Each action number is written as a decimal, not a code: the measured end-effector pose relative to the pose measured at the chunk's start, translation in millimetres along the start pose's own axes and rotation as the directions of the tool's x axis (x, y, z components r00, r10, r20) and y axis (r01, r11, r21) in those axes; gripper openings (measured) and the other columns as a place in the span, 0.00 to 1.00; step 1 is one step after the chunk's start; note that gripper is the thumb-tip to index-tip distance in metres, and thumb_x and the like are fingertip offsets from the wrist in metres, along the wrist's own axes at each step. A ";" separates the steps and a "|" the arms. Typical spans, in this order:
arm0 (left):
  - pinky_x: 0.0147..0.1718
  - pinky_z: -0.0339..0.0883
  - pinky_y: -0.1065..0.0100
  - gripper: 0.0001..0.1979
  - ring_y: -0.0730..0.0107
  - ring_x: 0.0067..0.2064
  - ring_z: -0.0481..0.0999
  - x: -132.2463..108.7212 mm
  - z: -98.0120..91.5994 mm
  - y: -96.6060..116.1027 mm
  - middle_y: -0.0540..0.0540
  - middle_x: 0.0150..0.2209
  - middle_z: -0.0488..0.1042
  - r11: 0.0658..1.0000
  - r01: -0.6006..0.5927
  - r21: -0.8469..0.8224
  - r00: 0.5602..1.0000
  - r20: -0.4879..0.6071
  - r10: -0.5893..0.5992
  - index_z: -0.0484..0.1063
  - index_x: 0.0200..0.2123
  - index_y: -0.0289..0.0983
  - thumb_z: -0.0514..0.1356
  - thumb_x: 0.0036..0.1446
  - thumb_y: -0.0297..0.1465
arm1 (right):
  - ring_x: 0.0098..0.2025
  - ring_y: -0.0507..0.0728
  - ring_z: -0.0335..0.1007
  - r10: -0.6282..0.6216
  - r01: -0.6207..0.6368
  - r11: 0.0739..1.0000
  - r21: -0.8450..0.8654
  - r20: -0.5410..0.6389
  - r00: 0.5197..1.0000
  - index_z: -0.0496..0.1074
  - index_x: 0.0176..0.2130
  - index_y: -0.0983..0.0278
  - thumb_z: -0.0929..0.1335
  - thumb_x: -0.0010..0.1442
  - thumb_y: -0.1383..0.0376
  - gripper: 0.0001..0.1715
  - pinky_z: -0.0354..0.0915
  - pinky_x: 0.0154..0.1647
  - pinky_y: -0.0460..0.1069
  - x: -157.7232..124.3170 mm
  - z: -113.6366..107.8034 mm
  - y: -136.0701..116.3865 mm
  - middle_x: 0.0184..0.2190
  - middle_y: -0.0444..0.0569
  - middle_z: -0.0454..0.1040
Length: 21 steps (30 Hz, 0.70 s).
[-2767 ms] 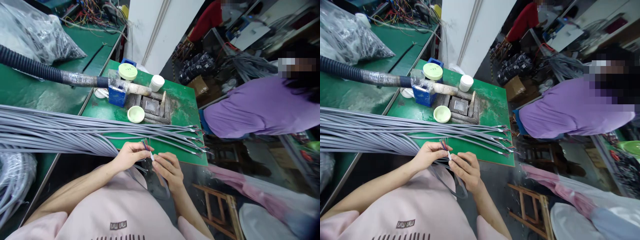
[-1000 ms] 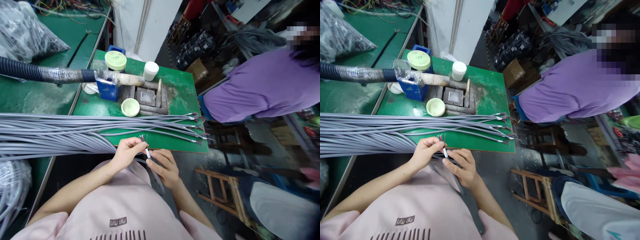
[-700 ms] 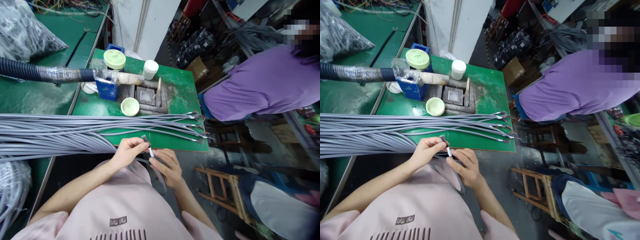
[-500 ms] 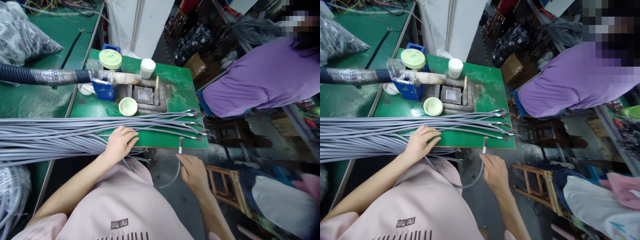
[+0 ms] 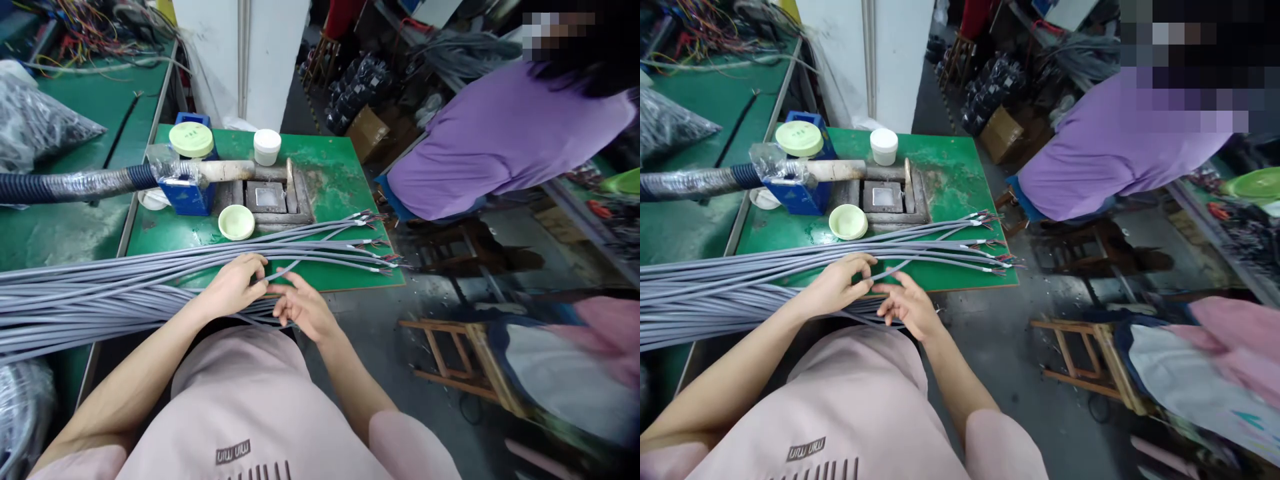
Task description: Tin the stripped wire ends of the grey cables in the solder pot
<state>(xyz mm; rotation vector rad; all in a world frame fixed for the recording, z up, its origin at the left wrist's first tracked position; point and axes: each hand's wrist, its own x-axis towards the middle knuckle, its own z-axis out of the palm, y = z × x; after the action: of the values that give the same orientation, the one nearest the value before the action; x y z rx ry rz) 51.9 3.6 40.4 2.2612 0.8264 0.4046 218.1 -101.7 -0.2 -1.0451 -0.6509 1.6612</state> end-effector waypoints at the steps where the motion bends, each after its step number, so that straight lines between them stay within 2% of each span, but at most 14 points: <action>1: 0.51 0.63 0.59 0.04 0.58 0.52 0.71 -1.1 -3.6 2.1 0.40 0.51 0.72 0.998 -0.011 -0.065 1.000 0.011 0.011 0.68 0.30 0.37 0.55 0.55 0.30 | 0.26 0.50 0.70 -0.057 0.059 0.997 0.050 -0.030 0.998 0.66 0.51 0.61 0.68 0.55 0.59 0.24 0.63 0.19 0.44 7.6 -0.2 -4.2 0.46 0.53 0.76; 3: 0.52 0.61 0.60 0.03 0.59 0.54 0.70 -3.5 -9.0 6.2 0.40 0.54 0.70 0.986 0.001 -0.165 1.000 0.021 0.003 0.66 0.30 0.37 0.54 0.55 0.29 | 0.26 0.49 0.68 -0.177 0.184 0.981 0.062 -0.101 0.979 0.69 0.46 0.62 0.66 0.57 0.60 0.16 0.61 0.18 0.43 17.2 -4.8 -11.6 0.44 0.52 0.77; 5: 0.47 0.64 0.63 0.04 0.63 0.48 0.73 -5.7 -12.2 9.7 0.42 0.50 0.73 0.972 0.036 -0.232 0.999 0.045 -0.027 0.66 0.29 0.37 0.54 0.55 0.29 | 0.26 0.49 0.66 -0.299 0.304 0.952 0.010 -0.163 0.940 0.70 0.42 0.61 0.64 0.61 0.59 0.11 0.60 0.19 0.44 20.4 -13.2 -16.1 0.40 0.50 0.77; 8: 0.35 0.64 0.69 0.05 0.68 0.36 0.74 -8.9 -13.7 13.4 0.46 0.39 0.77 0.958 0.109 -0.265 0.990 0.113 -0.082 0.66 0.29 0.37 0.53 0.57 0.31 | 0.22 0.48 0.62 -0.465 0.474 0.880 -0.033 -0.266 0.844 0.71 0.37 0.59 0.63 0.63 0.55 0.12 0.58 0.18 0.43 17.0 -28.4 -21.3 0.33 0.45 0.76; 11: 0.30 0.61 0.71 0.06 0.70 0.32 0.72 -13.9 -12.0 14.6 0.48 0.33 0.76 0.955 0.133 -0.266 0.984 0.152 -0.095 0.68 0.30 0.37 0.53 0.57 0.31 | 0.19 0.45 0.57 -0.522 0.595 0.803 0.026 -0.450 0.725 0.71 0.34 0.59 0.66 0.60 0.52 0.14 0.57 0.18 0.42 6.9 -41.6 -32.9 0.29 0.41 0.73; 13: 0.29 0.60 0.71 0.06 0.71 0.30 0.70 -18.0 -9.3 14.0 0.50 0.30 0.74 0.961 0.114 -0.252 0.983 0.168 -0.073 0.69 0.30 0.37 0.53 0.56 0.30 | 0.18 0.44 0.55 -0.526 0.662 0.749 0.040 -0.571 0.630 0.71 0.33 0.60 0.70 0.55 0.51 0.15 0.56 0.18 0.41 -2.6 -47.0 -45.5 0.25 0.39 0.70; 15: 0.29 0.60 0.71 0.05 0.71 0.29 0.69 -21.3 -5.7 12.3 0.50 0.28 0.72 0.974 0.091 -0.209 0.983 0.178 -0.054 0.70 0.30 0.37 0.54 0.55 0.29 | 0.17 0.44 0.53 -0.564 0.719 0.694 -0.041 -0.651 0.508 0.71 0.34 0.61 0.71 0.53 0.52 0.16 0.55 0.18 0.41 -13.5 -49.1 -59.6 0.22 0.37 0.67; 17: 0.31 0.60 0.69 0.05 0.69 0.30 0.69 -23.0 -1.7 10.2 0.49 0.29 0.72 0.985 0.074 -0.157 0.984 0.171 -0.047 0.70 0.30 0.37 0.55 0.54 0.28 | 0.16 0.45 0.52 -0.664 0.756 0.617 -0.218 -0.660 0.351 0.72 0.35 0.60 0.70 0.55 0.52 0.15 0.55 0.18 0.42 -25.1 -47.7 -71.3 0.19 0.37 0.65; 18: 0.33 0.61 0.68 0.05 0.68 0.32 0.70 -23.2 0.2 9.4 0.48 0.29 0.73 0.988 0.067 -0.142 0.986 0.164 -0.043 0.71 0.30 0.37 0.55 0.54 0.29 | 0.16 0.46 0.52 -0.724 0.755 0.572 -0.320 -0.629 0.283 0.72 0.36 0.60 0.68 0.57 0.53 0.14 0.55 0.18 0.43 -30.8 -45.7 -75.2 0.17 0.37 0.64; 19: 0.34 0.62 0.68 0.05 0.67 0.34 0.70 -23.1 2.0 9.1 0.47 0.30 0.73 0.987 0.060 -0.147 0.987 0.154 -0.037 0.71 0.31 0.37 0.56 0.54 0.29 | 0.16 0.47 0.52 -0.782 0.733 0.540 -0.413 -0.568 0.256 0.73 0.37 0.61 0.67 0.58 0.53 0.14 0.54 0.17 0.44 -36.4 -42.8 -77.4 0.16 0.37 0.63; 20: 0.36 0.63 0.67 0.05 0.66 0.36 0.71 -22.8 3.6 9.3 0.46 0.32 0.74 0.982 0.056 -0.178 0.989 0.143 -0.030 0.72 0.32 0.37 0.56 0.55 0.30 | 0.16 0.48 0.53 -0.826 0.685 0.533 -0.497 -0.482 0.292 0.73 0.37 0.61 0.66 0.60 0.54 0.14 0.54 0.17 0.44 -41.6 -39.2 -77.7 0.15 0.37 0.62; 21: 0.38 0.63 0.66 0.06 0.66 0.37 0.71 -22.4 4.9 10.2 0.45 0.34 0.74 0.969 0.060 -0.238 0.991 0.130 -0.029 0.73 0.34 0.37 0.57 0.55 0.31 | 0.16 0.49 0.54 -0.836 0.609 0.548 -0.573 -0.379 0.396 0.74 0.37 0.62 0.65 0.61 0.56 0.13 0.54 0.17 0.44 -46.2 -34.8 -76.3 0.14 0.38 0.62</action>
<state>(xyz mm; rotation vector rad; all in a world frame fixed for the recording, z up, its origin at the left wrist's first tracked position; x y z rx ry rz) 42.0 -19.3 42.7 2.0167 0.7207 0.3197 289.2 -122.4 60.6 -1.2079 -0.8054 0.3276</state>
